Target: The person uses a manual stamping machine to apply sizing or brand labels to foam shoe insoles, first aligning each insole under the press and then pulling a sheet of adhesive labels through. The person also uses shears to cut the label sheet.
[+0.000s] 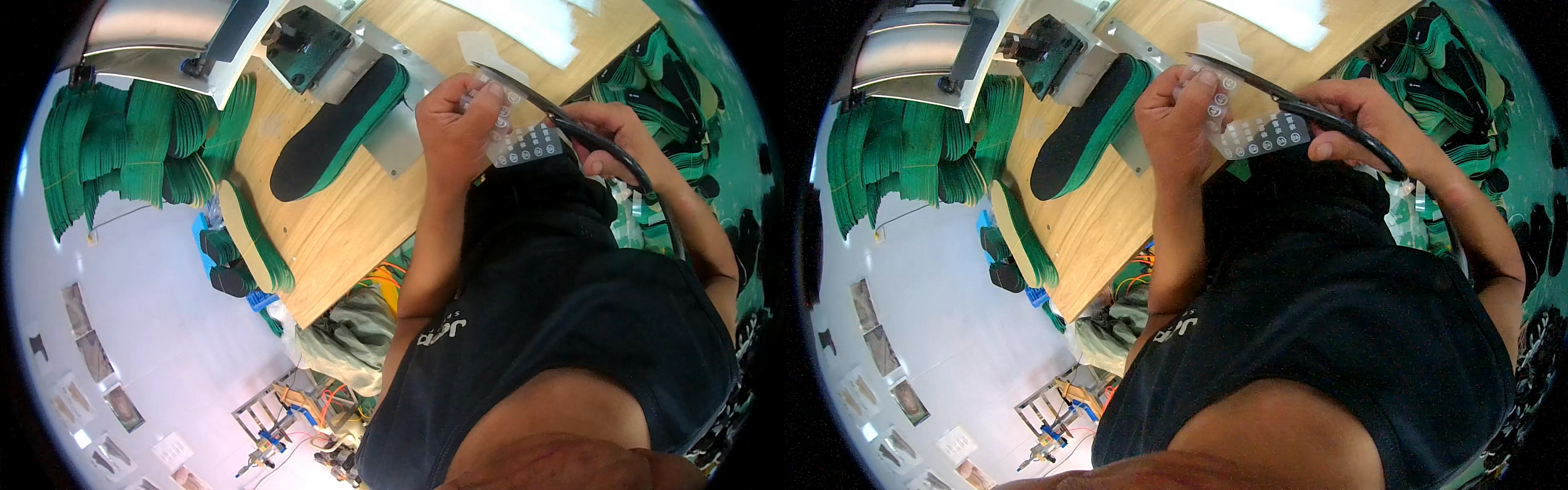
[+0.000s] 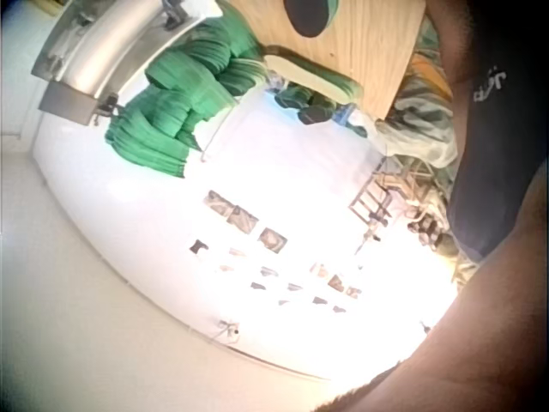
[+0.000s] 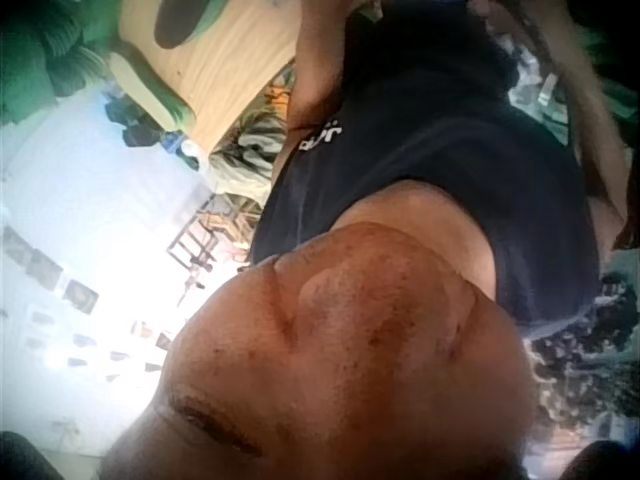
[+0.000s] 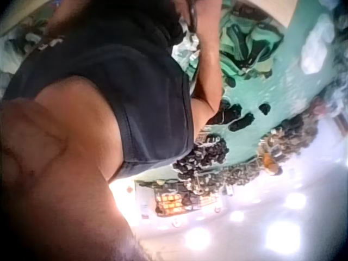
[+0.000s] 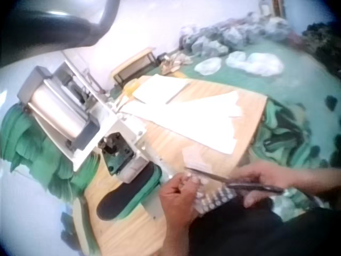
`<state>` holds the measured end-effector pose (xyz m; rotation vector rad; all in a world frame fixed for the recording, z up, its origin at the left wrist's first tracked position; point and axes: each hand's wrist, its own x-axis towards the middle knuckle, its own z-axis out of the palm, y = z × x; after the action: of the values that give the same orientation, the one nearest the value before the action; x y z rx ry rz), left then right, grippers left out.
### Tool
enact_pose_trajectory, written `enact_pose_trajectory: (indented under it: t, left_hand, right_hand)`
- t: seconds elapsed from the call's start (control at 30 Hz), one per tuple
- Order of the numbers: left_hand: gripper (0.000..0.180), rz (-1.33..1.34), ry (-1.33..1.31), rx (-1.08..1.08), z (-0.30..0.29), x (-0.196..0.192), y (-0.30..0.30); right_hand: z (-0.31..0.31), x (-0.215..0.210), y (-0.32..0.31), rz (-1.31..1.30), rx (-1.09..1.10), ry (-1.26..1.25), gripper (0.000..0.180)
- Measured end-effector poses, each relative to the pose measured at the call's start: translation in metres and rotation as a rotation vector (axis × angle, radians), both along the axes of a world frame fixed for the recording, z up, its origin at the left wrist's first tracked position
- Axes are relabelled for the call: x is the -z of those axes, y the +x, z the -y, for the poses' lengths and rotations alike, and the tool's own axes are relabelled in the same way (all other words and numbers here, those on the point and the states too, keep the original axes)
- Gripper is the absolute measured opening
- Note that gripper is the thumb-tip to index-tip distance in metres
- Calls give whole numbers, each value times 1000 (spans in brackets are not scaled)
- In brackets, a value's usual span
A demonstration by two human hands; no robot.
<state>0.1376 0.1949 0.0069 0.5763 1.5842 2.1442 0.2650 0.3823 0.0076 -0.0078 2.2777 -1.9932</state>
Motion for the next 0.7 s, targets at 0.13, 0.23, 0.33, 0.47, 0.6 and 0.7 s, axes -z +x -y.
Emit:
enact_pose_trajectory:
  t: [0.13, 0.23, 0.33, 0.47, 0.6, 0.7]
  left_hand:
    - [13, -416, -62, -133, 2, 13, -11]
    - [15, -935, -204, -280, -4, 27, -25]
    - [16, -745, -425, 132, -12, 24, -9]
    - [19, -901, -316, 586, -15, 6, 38]
    - [12, -781, 23, 348, 10, -16, 38]
    - [12, -648, 6, 88, 58, -28, 26]
  right_hand:
    - [-6, 4, 25, -96, 62, 63, 69]
    - [-17, -1, 34, -260, 165, 231, 55]
    - [-31, -24, 16, -433, 230, 574, 45]
    - [-50, -44, -54, -267, 212, 904, 54]
    - [-89, -28, -111, -321, 240, 1136, 55]
    - [-95, -15, -143, -388, 155, 1194, 56]
